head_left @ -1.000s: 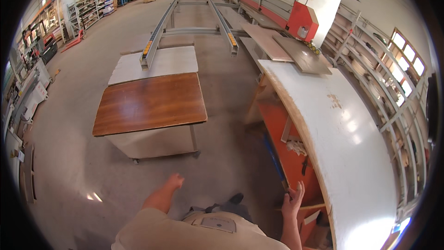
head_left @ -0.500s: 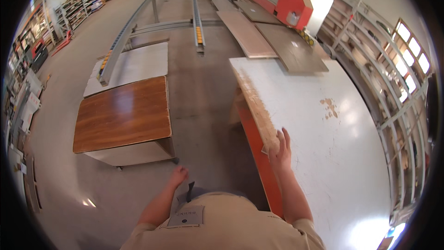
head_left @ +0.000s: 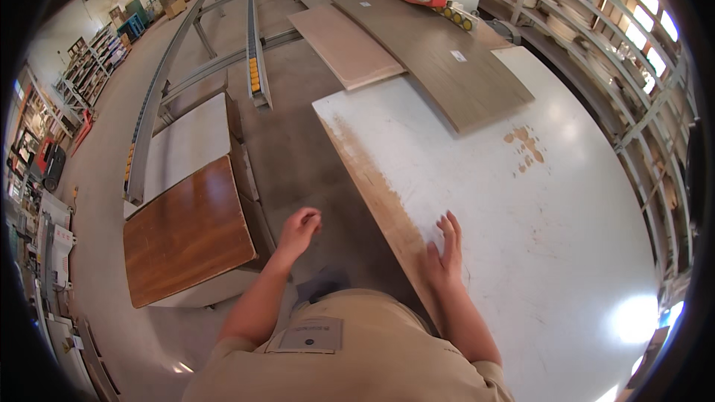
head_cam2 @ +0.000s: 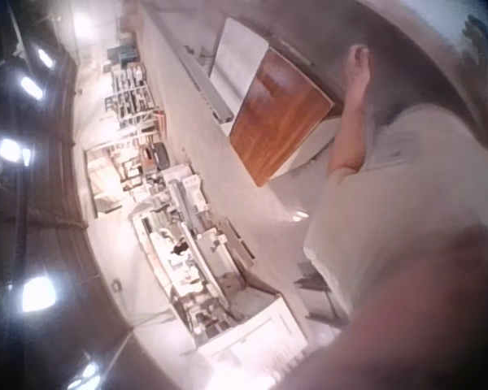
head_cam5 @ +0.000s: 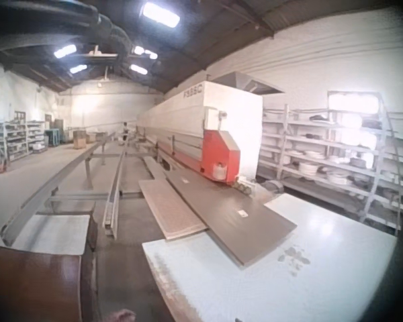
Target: The person repeatedly picks up flat rectangular panels from a workbench and stacks them on the floor. The person handles the panels one at a time, placing them in a growing pile.
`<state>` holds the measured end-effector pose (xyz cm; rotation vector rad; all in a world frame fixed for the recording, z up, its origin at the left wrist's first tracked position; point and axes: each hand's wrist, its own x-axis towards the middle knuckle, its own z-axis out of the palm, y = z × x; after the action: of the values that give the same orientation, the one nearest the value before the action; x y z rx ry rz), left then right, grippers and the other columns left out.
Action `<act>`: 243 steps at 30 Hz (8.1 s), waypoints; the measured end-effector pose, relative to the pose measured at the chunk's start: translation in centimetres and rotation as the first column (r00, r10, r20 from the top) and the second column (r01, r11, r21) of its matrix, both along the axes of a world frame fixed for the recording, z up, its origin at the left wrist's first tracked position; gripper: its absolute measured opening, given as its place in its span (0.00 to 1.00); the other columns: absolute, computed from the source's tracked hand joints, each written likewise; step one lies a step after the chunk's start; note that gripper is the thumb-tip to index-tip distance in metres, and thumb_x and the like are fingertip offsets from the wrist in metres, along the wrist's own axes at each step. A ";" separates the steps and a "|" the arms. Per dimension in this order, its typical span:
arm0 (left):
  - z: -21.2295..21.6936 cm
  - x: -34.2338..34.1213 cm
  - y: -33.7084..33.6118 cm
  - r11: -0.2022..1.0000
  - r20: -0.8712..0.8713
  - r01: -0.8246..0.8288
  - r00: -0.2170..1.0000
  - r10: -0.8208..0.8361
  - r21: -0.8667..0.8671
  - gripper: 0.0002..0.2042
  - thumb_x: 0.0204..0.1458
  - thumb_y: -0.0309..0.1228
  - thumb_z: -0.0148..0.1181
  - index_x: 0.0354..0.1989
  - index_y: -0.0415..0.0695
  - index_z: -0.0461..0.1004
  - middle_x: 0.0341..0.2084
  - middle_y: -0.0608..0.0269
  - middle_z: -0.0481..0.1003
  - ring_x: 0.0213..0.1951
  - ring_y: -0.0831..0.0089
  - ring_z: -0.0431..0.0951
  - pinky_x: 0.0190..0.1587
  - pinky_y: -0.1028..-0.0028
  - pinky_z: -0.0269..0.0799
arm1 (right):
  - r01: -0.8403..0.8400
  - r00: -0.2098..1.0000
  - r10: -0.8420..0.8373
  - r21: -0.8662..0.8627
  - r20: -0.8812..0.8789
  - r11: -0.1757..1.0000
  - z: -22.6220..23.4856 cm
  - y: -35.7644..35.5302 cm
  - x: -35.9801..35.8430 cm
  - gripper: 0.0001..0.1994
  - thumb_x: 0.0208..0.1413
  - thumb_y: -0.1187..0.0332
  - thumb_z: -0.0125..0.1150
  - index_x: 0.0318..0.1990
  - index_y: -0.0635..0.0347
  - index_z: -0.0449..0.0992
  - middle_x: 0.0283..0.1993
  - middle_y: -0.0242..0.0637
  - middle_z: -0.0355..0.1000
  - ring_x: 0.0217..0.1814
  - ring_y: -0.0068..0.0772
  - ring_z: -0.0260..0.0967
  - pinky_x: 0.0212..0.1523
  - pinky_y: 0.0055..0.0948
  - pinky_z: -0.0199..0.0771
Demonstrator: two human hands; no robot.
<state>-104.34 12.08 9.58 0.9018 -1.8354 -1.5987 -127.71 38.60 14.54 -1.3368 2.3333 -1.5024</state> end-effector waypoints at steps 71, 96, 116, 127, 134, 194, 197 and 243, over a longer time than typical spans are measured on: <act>2.7 -50.2 -14.6 0.479 -0.097 0.873 0.472 -0.876 -0.086 0.38 0.51 0.30 0.58 0.70 0.33 0.48 0.68 0.47 0.55 0.70 0.60 0.51 0.72 0.66 0.42 | 0.757 -0.083 -0.988 0.636 -0.131 -0.148 3.9 11.6 -24.5 0.33 0.60 0.53 0.48 0.68 0.63 0.57 0.65 0.54 0.63 0.69 0.51 0.58 0.67 0.43 0.58; 3.4 -50.6 -17.3 0.117 -0.301 0.993 0.110 -0.947 -0.006 0.38 0.46 0.34 0.56 0.68 0.33 0.54 0.69 0.50 0.53 0.71 0.61 0.49 0.72 0.63 0.39 | 0.638 -0.381 -0.877 0.605 -0.291 -0.477 2.3 5.0 -9.0 0.35 0.61 0.47 0.48 0.63 0.71 0.60 0.60 0.52 0.66 0.64 0.47 0.62 0.63 0.40 0.63; -1.0 -54.4 -19.4 0.213 -0.505 0.915 0.371 -0.779 0.343 0.23 0.63 0.36 0.44 0.64 0.37 0.59 0.59 0.50 0.66 0.63 0.57 0.64 0.66 0.60 0.58 | 0.661 -0.444 -0.876 0.592 -0.187 -0.461 2.4 3.6 -6.1 0.32 0.63 0.50 0.46 0.64 0.68 0.59 0.64 0.46 0.63 0.68 0.41 0.57 0.65 0.40 0.59; 2.6 -60.9 -38.1 0.593 -0.083 0.569 0.678 -0.730 -0.570 0.21 0.63 0.40 0.47 0.54 0.34 0.70 0.48 0.49 0.74 0.50 0.57 0.75 0.53 0.63 0.73 | 0.656 -0.433 -0.855 0.551 -0.286 -0.516 1.8 3.9 -6.1 0.26 0.61 0.52 0.48 0.55 0.66 0.69 0.58 0.50 0.69 0.63 0.46 0.64 0.62 0.42 0.64; 5.8 -57.7 -55.9 0.397 0.076 0.099 0.994 -0.074 -0.912 0.25 0.58 0.43 0.57 0.61 0.44 0.67 0.59 0.52 0.68 0.62 0.55 0.65 0.64 0.58 0.58 | 0.640 0.106 -0.680 0.573 -0.726 -0.512 -5.3 10.8 -6.3 0.16 0.64 0.59 0.43 0.45 0.51 0.79 0.49 0.43 0.76 0.55 0.46 0.70 0.54 0.47 0.68; 9.5 -47.4 -35.8 0.381 0.081 0.597 0.602 -0.794 -0.706 0.28 0.64 0.50 0.41 0.57 0.38 0.70 0.52 0.44 0.74 0.56 0.46 0.73 0.57 0.60 0.69 | 0.553 0.275 -0.206 0.021 0.939 0.833 2.2 -46.0 -34.2 0.33 0.63 0.58 0.54 0.68 0.67 0.50 0.55 0.49 0.67 0.42 0.38 0.73 0.36 0.37 0.79; 9.2 -46.8 -34.8 0.388 0.037 0.656 0.536 -0.843 -0.647 0.29 0.64 0.51 0.41 0.60 0.39 0.67 0.57 0.43 0.70 0.60 0.47 0.68 0.61 0.60 0.64 | 0.636 0.256 -0.343 0.110 0.904 0.764 3.1 -44.9 -33.3 0.15 0.65 0.58 0.51 0.52 0.58 0.64 0.47 0.40 0.70 0.43 0.36 0.72 0.38 0.38 0.77; 5.2 -49.1 -17.8 0.127 0.270 0.960 0.195 -0.943 -0.250 0.36 0.61 0.42 0.54 0.71 0.37 0.47 0.65 0.47 0.62 0.67 0.61 0.59 0.67 0.66 0.54 | 0.808 0.078 -0.969 0.584 -0.235 -0.077 0.3 10.5 4.1 0.25 0.67 0.59 0.44 0.66 0.66 0.60 0.66 0.57 0.62 0.69 0.55 0.58 0.68 0.39 0.57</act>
<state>-153.48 -5.76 14.80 -0.7442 -2.8739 -1.6492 -123.56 49.12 14.86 0.9502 3.0957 -0.5588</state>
